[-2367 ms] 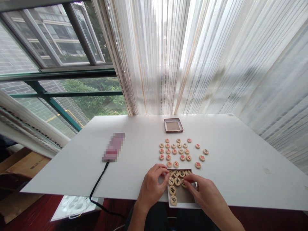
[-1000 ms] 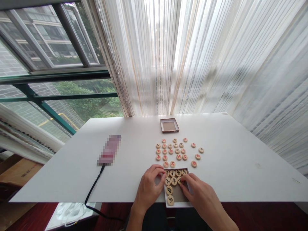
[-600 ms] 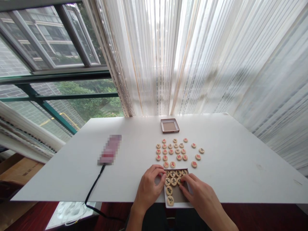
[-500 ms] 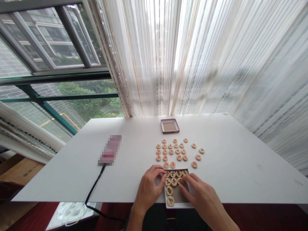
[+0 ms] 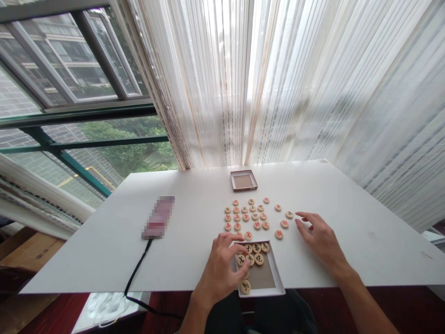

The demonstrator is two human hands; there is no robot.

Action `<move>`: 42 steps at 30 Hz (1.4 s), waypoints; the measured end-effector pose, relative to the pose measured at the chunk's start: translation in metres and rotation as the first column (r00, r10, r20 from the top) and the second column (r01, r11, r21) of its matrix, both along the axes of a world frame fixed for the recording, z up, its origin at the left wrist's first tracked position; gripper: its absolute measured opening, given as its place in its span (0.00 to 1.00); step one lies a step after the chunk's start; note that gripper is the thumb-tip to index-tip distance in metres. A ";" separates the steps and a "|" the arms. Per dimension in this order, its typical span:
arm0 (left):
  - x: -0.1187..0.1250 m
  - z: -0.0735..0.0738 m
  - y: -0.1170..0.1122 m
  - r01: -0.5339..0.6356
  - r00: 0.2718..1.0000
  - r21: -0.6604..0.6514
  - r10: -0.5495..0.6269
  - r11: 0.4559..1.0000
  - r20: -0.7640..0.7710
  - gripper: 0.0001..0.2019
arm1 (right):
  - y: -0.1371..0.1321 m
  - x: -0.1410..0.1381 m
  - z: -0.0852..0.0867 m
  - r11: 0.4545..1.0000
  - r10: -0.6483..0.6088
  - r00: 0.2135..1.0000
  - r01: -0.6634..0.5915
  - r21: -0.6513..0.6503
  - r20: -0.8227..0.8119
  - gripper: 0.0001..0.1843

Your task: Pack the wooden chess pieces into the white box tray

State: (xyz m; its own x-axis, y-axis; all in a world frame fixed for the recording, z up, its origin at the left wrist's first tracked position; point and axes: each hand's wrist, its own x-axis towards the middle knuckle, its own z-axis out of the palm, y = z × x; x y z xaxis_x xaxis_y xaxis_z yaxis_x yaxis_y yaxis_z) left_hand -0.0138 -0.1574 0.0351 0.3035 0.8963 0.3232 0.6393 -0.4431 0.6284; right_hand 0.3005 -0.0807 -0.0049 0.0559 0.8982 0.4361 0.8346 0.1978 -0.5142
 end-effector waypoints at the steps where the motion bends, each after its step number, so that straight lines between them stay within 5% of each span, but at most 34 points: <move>1: 0.002 0.002 0.001 0.003 1.000 -0.002 -0.003 1.000 -0.019 0.08 | 0.003 0.002 -0.004 1.000 -0.003 1.000 0.003 0.008 -0.008 0.15; 7: 0.011 0.003 0.003 0.005 0.997 0.002 -0.005 1.000 -0.072 0.10 | 0.003 0.001 -0.017 0.998 0.042 0.999 -0.041 0.052 -0.031 0.15; 20: -0.002 0.016 0.017 0.005 0.997 0.016 -0.003 1.000 -0.075 0.07 | -0.004 -0.001 -0.011 0.998 0.028 0.999 -0.027 0.053 -0.025 0.14; 29: -0.015 0.042 0.085 0.074 0.988 -0.013 -0.075 0.997 -0.138 0.06 | -0.010 -0.005 -0.007 0.990 0.068 0.993 -0.054 0.134 -0.101 0.12; 36: 0.028 0.043 0.151 0.234 0.923 -0.018 -0.228 0.972 -0.310 0.07 | -0.014 -0.006 -0.002 0.983 0.152 0.980 -0.136 0.123 -0.129 0.11; 42: 0.061 0.032 0.181 0.292 0.872 -0.055 -0.290 0.955 -0.394 0.03 | -0.015 -0.004 -0.003 0.986 0.146 0.976 -0.130 0.104 -0.161 0.11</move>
State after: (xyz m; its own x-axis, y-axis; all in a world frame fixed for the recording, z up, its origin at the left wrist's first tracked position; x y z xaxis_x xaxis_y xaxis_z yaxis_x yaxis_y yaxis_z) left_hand 0.0471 0.0235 0.0670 0.6534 0.7463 0.1272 0.6749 -0.6503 0.3487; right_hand 0.2962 -0.0957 -0.0078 0.0136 0.8586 0.5125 0.6997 0.3580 -0.6183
